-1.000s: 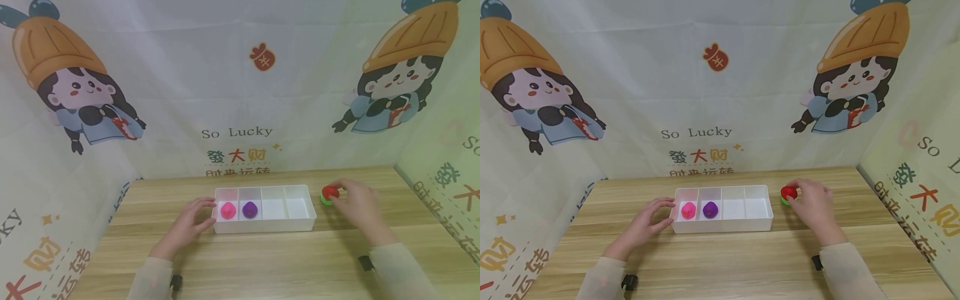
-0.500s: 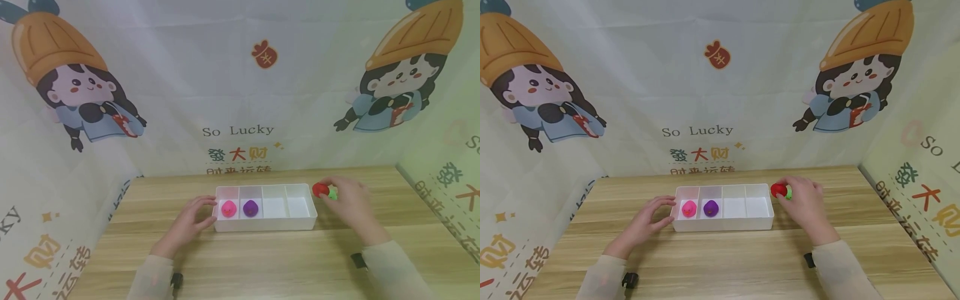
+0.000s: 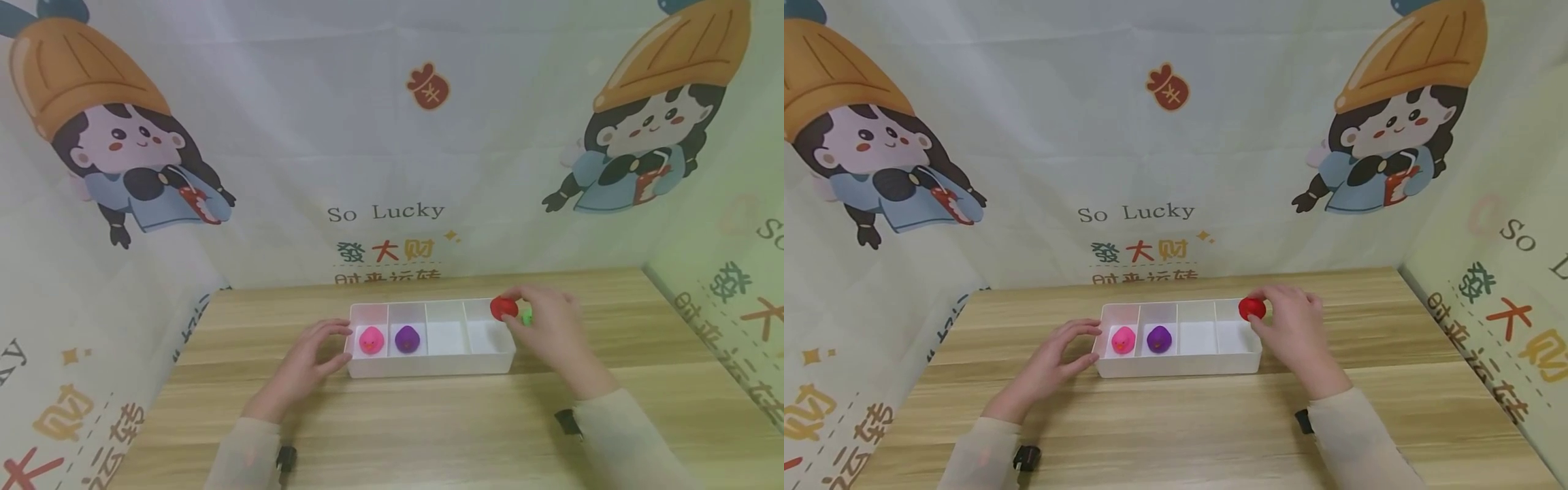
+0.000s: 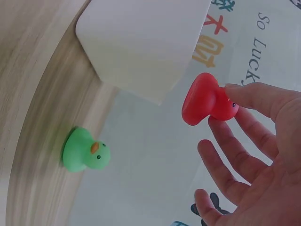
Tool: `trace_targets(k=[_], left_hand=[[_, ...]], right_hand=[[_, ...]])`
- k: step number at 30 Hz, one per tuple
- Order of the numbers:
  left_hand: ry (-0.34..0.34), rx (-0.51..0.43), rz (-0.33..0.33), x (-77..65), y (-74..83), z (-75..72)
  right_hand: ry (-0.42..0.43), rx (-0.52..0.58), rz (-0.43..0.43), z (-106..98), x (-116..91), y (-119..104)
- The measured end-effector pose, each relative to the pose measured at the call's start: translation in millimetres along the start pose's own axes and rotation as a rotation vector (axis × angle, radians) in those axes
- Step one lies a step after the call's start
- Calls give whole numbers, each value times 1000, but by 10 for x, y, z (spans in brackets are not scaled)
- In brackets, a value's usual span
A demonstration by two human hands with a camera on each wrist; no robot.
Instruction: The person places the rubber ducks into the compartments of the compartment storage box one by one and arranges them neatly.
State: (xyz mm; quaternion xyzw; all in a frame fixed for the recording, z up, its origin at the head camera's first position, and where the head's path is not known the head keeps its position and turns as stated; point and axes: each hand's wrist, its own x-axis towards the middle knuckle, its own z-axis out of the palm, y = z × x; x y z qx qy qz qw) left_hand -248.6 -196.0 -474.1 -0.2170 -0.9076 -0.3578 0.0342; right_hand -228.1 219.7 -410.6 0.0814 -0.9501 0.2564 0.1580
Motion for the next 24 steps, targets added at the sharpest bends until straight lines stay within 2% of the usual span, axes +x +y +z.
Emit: trace_targets(k=[9,24], left_hand=[[3,2,9,12,-4,-5],[-2,1,3,7,21,-15]], right_hand=[[21,10,-42,121,23,-66],[-27,19,-42,270,28,-243]])
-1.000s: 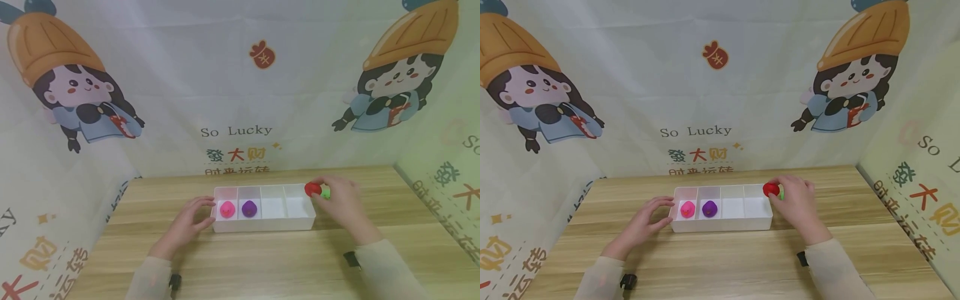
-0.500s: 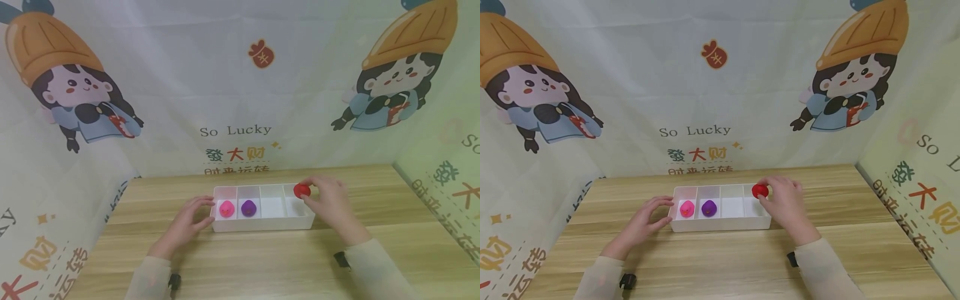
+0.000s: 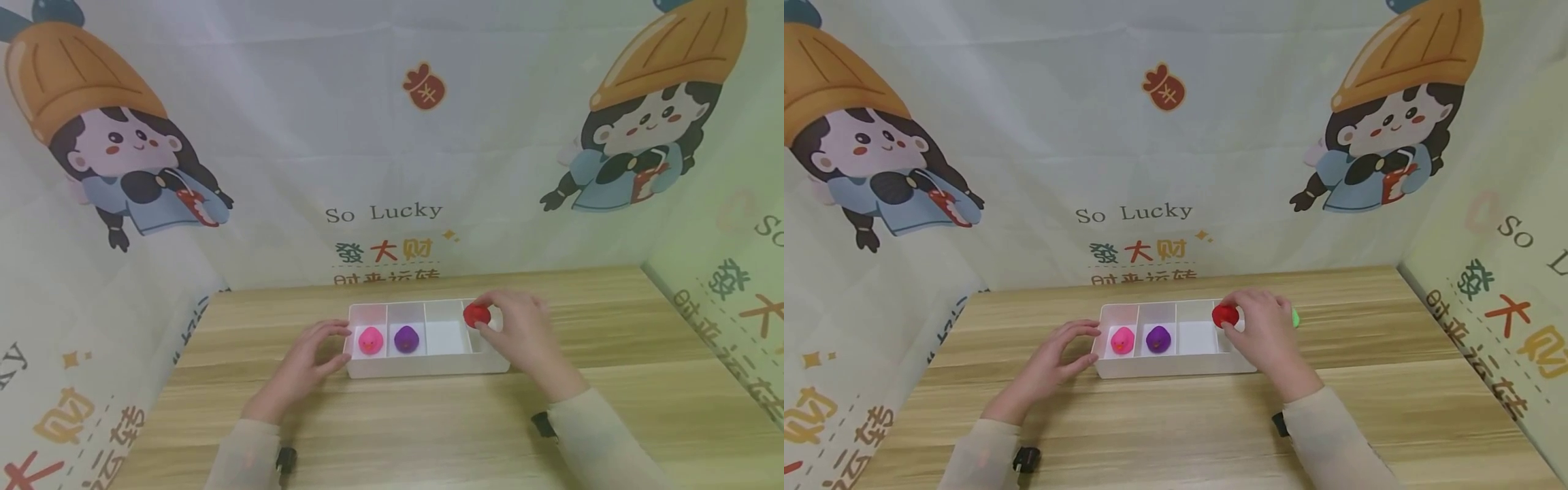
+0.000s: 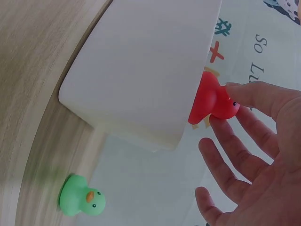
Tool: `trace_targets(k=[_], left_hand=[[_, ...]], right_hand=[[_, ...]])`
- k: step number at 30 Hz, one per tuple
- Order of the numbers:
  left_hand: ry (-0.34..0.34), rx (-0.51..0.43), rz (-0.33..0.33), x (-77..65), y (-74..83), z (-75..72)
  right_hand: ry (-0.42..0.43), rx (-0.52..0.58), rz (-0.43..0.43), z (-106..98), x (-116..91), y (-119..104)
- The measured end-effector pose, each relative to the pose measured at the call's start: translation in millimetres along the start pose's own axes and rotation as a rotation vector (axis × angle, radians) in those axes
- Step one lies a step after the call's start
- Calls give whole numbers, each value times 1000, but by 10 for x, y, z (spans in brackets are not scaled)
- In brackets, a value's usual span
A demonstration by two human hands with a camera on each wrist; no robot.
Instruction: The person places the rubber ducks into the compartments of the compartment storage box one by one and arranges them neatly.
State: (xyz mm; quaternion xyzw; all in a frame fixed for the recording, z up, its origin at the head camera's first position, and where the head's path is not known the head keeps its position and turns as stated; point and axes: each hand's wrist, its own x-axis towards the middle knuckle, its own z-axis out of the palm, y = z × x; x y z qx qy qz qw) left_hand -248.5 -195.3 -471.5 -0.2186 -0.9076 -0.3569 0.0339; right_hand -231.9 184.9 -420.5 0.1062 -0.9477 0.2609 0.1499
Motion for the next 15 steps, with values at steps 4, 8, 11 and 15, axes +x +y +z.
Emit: trace_targets(k=[4,8,11,15], left_hand=[[3,-2,4,-6,-11,1],[2,-3,3,0,-15,-1],[2,-1,6,5,-19,2],[5,-1,9,2,-21,3]], right_hand=[[-12,13,3,40,11,-34],[-22,12,10,87,17,-70],[-24,-2,8,110,19,-106],[-25,-10,-2,128,30,-148]])
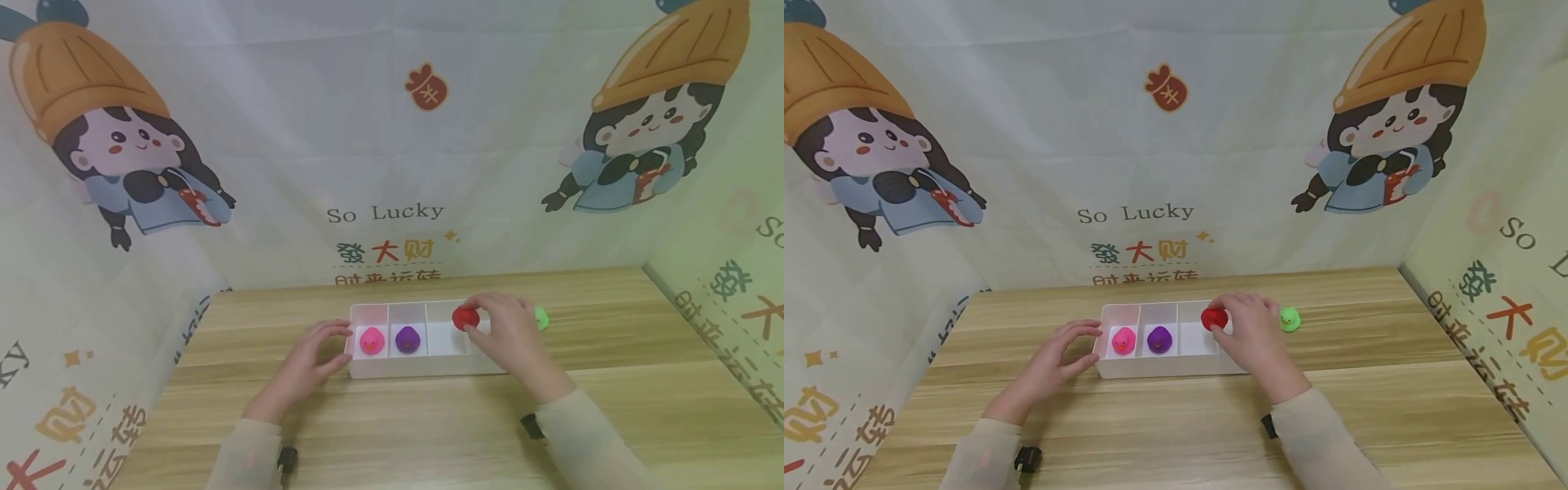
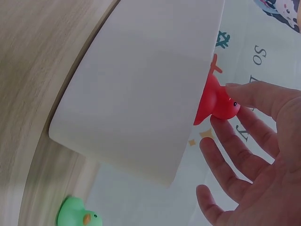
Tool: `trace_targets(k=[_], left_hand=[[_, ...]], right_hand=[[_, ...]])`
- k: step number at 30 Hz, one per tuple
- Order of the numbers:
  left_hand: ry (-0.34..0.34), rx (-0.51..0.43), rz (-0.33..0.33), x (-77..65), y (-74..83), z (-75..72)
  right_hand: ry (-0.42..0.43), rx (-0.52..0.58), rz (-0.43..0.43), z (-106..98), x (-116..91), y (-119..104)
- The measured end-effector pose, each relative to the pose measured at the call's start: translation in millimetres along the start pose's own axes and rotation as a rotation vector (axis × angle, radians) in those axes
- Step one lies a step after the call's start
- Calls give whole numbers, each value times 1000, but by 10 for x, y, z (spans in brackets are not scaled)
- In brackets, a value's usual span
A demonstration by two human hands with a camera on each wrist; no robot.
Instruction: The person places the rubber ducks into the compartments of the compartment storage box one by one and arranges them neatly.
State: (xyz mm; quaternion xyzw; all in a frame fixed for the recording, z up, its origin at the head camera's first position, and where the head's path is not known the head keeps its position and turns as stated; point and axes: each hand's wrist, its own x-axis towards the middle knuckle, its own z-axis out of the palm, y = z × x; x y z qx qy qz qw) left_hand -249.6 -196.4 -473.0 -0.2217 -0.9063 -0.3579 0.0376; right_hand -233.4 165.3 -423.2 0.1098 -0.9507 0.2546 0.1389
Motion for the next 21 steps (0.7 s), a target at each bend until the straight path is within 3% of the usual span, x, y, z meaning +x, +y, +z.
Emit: trace_targets(k=[21], left_hand=[[8,1,-1,-5,7,9]], right_hand=[[-13,-8,-63,190,27,-92]])
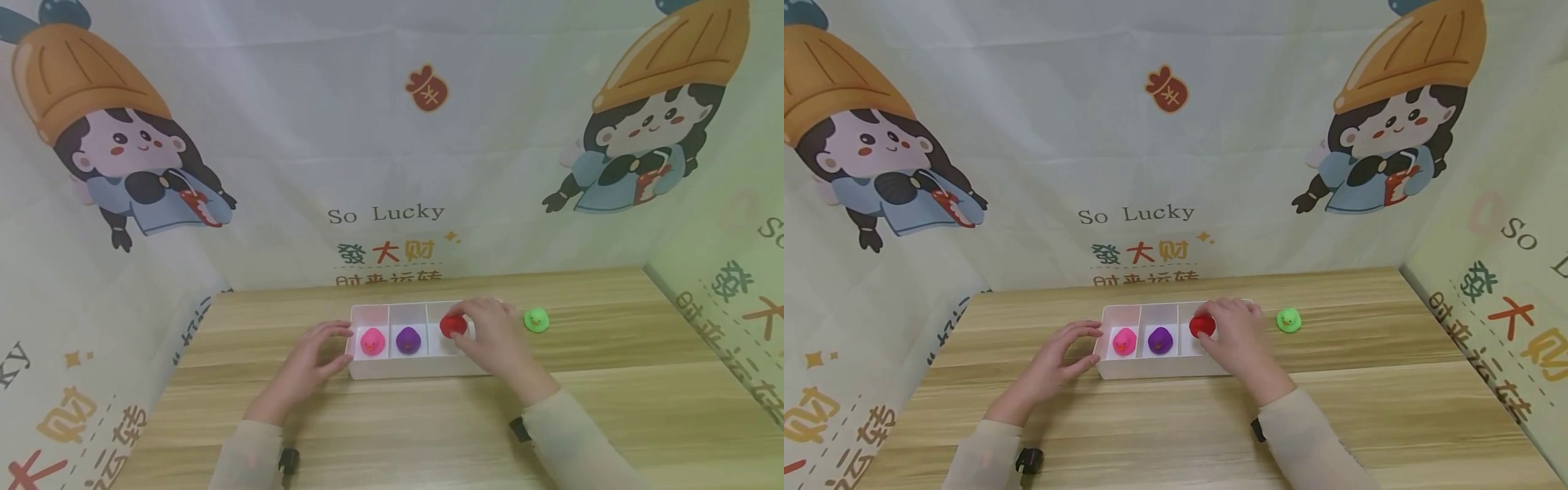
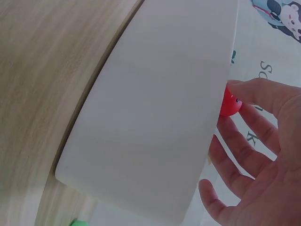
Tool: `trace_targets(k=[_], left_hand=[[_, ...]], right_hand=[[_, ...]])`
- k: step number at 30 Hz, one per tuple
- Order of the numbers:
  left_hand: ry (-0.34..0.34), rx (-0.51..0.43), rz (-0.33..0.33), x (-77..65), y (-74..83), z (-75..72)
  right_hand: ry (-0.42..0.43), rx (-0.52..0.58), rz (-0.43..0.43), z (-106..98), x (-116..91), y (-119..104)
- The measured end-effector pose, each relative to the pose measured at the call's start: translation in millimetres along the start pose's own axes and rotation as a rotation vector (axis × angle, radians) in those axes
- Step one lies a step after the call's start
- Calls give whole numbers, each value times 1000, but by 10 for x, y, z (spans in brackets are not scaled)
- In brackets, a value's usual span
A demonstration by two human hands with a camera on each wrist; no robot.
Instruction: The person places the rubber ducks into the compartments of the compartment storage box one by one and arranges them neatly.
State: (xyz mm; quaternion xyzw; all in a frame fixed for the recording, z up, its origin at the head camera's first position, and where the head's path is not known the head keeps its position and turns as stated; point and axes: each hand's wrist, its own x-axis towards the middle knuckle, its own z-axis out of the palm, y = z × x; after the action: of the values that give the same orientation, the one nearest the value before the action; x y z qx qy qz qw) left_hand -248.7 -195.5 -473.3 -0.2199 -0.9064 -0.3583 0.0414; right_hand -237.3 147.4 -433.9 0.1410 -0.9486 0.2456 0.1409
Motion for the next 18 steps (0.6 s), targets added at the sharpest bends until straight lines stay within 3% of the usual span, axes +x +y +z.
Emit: trace_targets(k=[8,18], left_hand=[[1,2,-5,-1,-16,5],[1,-5,1,3,-5,2]], right_hand=[[-10,-19,-39,89,34,20],[-92,-64,-27,138,124,40]])
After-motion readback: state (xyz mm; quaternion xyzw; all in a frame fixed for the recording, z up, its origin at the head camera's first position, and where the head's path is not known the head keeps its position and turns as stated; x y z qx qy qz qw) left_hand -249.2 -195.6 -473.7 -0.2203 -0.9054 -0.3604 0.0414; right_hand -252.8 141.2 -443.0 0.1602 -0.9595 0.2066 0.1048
